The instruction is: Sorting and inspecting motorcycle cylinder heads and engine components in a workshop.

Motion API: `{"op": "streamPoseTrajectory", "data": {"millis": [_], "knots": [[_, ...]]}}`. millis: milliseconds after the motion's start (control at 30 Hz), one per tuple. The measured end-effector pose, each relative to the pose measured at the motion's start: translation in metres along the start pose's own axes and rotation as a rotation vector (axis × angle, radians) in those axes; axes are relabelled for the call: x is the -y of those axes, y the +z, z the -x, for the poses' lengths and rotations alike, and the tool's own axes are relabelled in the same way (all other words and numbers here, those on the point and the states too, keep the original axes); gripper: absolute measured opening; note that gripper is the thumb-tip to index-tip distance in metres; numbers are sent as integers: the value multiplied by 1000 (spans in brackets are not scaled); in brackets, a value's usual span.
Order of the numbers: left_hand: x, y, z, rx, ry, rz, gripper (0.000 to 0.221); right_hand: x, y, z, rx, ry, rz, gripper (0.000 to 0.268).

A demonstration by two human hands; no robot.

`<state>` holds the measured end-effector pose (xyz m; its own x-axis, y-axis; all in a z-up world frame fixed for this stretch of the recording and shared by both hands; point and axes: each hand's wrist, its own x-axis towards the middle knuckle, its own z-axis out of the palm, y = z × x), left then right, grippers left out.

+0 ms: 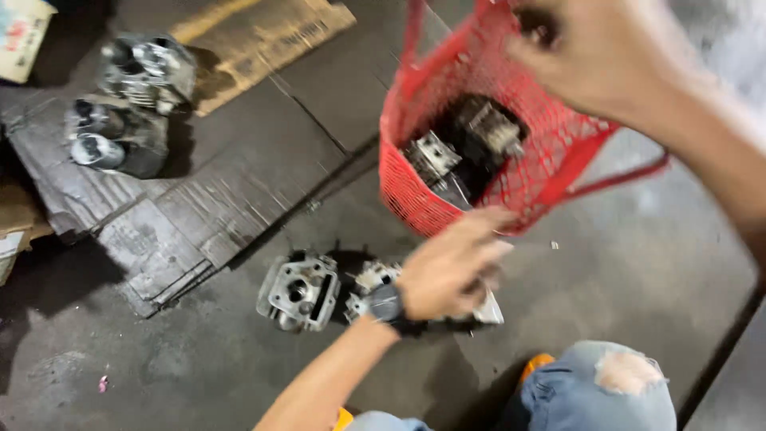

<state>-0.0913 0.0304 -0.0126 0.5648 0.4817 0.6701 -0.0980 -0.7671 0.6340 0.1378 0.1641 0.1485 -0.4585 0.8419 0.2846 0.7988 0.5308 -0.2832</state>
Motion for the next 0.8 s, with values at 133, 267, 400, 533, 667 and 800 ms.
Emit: {"op": "streamPoseTrajectory", "data": {"millis": [133,267,400,533,667,800], "knots": [[-24,-5,41,-84,-140,-194,43,100,-52,125,-56,177,-40,17],[-38,10,65,50,-275,-287,34,73,36,244,321,103,-304,30],[-51,28,38,367,-394,-233,26,27,174,320,383,220,-328,109],[-63,66,-8,611,-430,-301,25,28,215,310,521,212,-307,118],[-55,135,-11,934,-537,-373,29,5,270,326,690,311,-299,97],[-28,210,11,1242,-707,-329,34,-51,240,361,241,518,-738,77]]}}
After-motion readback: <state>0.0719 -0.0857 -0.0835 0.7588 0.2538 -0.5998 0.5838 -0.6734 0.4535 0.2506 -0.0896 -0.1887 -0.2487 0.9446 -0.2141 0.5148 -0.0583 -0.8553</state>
